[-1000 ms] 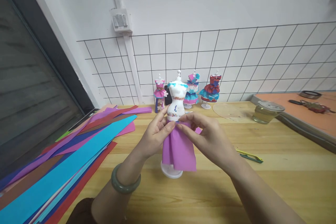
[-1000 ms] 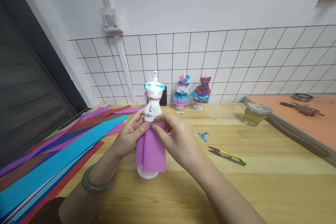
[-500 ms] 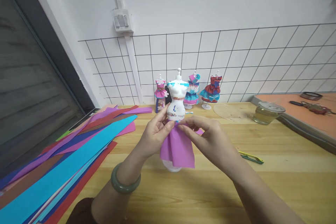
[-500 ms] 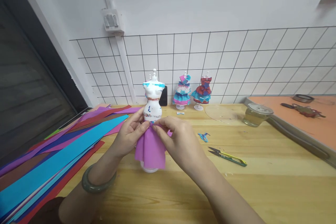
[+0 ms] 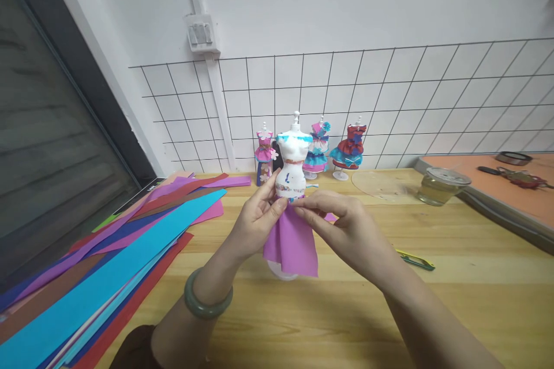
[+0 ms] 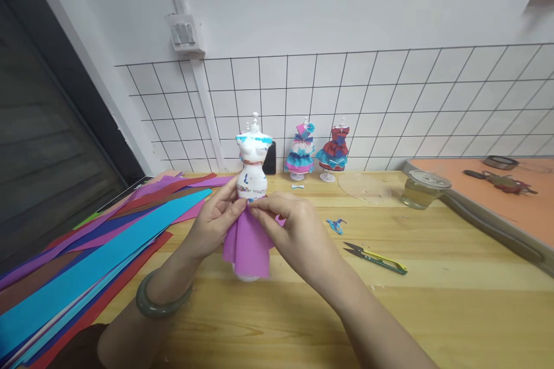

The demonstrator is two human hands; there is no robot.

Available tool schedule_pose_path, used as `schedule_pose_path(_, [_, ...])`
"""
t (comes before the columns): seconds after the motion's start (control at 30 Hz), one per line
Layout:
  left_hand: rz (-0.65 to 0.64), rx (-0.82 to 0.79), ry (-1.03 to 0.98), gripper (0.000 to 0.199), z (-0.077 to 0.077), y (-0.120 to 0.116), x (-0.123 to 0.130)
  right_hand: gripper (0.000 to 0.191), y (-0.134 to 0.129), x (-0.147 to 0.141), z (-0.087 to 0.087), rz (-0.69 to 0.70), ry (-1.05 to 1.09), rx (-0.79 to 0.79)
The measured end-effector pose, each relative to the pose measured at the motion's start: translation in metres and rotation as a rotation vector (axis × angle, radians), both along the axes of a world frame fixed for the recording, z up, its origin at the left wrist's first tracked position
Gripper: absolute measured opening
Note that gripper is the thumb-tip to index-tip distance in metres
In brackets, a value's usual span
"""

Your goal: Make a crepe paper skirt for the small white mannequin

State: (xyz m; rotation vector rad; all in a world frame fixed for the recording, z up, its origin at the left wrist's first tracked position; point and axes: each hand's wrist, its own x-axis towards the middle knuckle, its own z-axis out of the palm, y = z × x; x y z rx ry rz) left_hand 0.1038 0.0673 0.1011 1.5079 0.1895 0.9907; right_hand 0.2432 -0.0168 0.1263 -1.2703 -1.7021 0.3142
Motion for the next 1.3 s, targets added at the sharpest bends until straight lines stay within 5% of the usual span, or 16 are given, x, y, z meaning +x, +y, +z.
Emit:
schedule_pose_path(0.77, [-0.01, -0.029, -0.009, 0.051, 0.002, -0.005, 0.002, 0.005, 0.009, 0.001, -0.006, -0.116, 0.045, 0.003])
schedule_pose_path(1.3, [0.148, -0.134, -0.009, 0.05, -0.002, -0.006, 0.01, 0.025, 0.021, 0.006, -0.015, -0.079, 0.26, -0.15])
